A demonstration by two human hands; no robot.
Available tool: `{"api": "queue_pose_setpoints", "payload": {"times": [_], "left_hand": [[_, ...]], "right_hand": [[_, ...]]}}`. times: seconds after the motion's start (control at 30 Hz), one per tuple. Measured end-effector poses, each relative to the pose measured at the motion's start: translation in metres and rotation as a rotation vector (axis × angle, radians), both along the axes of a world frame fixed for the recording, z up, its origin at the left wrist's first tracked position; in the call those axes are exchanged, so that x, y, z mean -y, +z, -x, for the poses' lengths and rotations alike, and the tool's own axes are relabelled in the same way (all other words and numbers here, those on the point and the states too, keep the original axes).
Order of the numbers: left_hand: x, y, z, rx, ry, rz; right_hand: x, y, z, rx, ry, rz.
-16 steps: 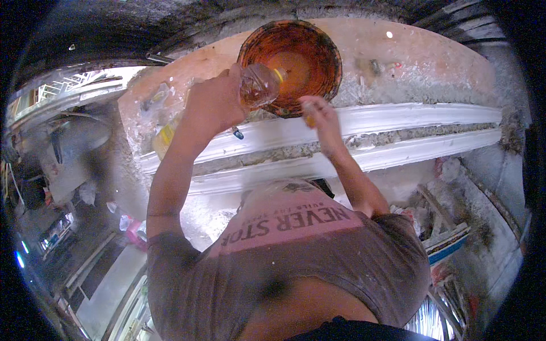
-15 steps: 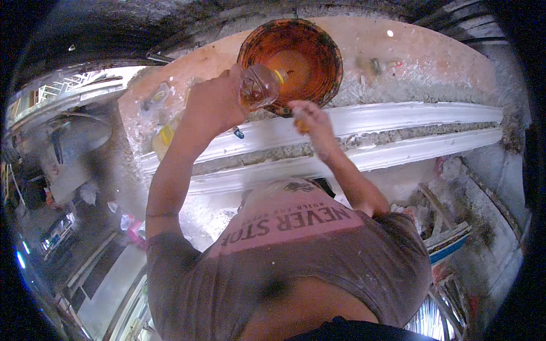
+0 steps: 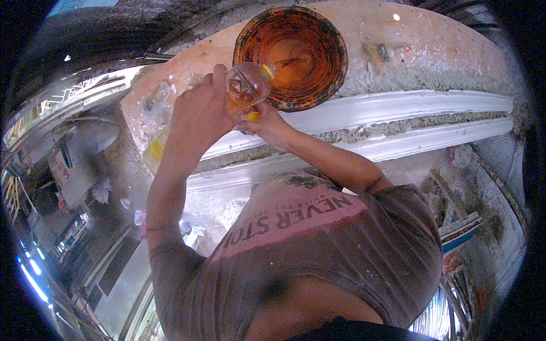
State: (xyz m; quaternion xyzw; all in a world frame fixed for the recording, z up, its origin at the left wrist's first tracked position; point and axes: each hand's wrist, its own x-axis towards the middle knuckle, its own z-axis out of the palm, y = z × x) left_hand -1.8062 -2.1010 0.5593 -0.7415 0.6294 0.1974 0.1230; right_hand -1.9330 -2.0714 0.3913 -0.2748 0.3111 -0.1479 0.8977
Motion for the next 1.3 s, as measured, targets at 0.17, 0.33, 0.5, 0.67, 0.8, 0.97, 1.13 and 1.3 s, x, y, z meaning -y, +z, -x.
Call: {"api": "queue_pose_setpoints", "payload": {"times": [0.17, 0.33, 0.5, 0.67, 0.8, 0.97, 1.13, 1.3], "left_hand": [[-0.002, 0.004, 0.001, -0.037, -0.031, 0.014], [-0.008, 0.011, 0.005, -0.152, -0.026, 0.077], [-0.02, 0.023, -0.004, -0.225, -0.04, 0.117], [-0.057, 0.05, -0.039, -0.296, 0.011, 0.172], [-0.121, 0.037, -0.086, -0.648, 0.255, 0.397], [-0.171, -0.044, -0.06, -0.901, 0.544, 0.893], [-0.18, -0.083, -0.061, -0.74, 0.618, 1.143], [-0.19, -0.086, -0.071, -0.771, 0.613, 1.212]], "right_hand": [[0.0, -0.007, -0.002, 0.283, -0.026, -0.321], [-0.01, -0.023, -0.009, 0.418, -0.108, -0.439], [-0.008, -0.016, -0.009, 0.459, -0.114, -0.346], [-0.011, -0.038, -0.01, 0.488, -0.111, -0.347], [-0.01, -0.043, -0.007, 0.468, -0.139, -0.325], [-0.008, -0.035, -0.005, 0.353, -0.135, -0.311], [-0.001, -0.008, 0.0, 0.25, -0.168, -0.209], [0.001, -0.012, 0.01, -0.03, -0.084, 0.072]]}}
